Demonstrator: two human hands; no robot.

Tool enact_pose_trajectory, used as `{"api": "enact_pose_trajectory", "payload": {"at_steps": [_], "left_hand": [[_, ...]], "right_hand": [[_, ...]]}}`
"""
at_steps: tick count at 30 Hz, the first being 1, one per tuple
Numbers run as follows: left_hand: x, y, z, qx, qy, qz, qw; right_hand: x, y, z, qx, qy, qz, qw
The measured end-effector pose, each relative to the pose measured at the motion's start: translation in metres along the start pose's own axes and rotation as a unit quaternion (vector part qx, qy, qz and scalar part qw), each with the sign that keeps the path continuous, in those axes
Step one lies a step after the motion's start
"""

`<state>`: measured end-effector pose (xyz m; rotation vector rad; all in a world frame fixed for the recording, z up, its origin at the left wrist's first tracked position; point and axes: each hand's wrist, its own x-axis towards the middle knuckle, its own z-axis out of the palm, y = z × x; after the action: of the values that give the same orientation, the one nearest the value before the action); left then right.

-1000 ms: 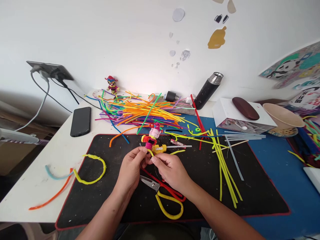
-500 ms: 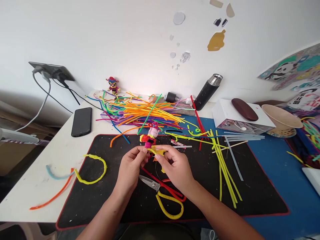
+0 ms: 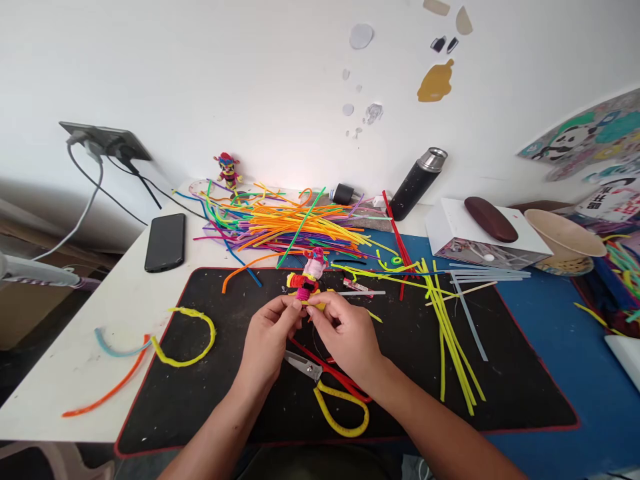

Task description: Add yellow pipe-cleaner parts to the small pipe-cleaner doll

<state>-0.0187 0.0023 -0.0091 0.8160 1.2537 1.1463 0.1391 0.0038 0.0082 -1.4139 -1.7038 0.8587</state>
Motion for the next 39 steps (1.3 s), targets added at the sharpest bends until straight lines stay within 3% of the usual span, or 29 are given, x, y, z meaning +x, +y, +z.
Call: {"api": "enact_pose_trajectory", "payload": {"at_steps": [14,22,26,39], "left_hand": [[0.0009,-0.0048,0.0032,-0.046,0.000,-0.024,0.999],[0.0019,-0.0044,0.0060,-0.061,-0.011,-0.033,0.997],[0.0022,-0.0043,0.0039,-0.056,-0.016,-0.037,0.998],[-0.0024,-0.0058,0.0070,-0.052,0.012,-0.026,0.998]], "right_hand": [[-0.0020,0.0028,0.0017,-0.088,0.003,-0.078,0.993],[-0.0039,0.0041,0.0040,-0.067,0.013,-0.087,0.994],[-0.0037,0.0034,0.0029,-0.026,0.032,-0.070,0.997],[-0.0011,0.0045,-0.0001,0.057,0.016,0.014,0.998]]}}
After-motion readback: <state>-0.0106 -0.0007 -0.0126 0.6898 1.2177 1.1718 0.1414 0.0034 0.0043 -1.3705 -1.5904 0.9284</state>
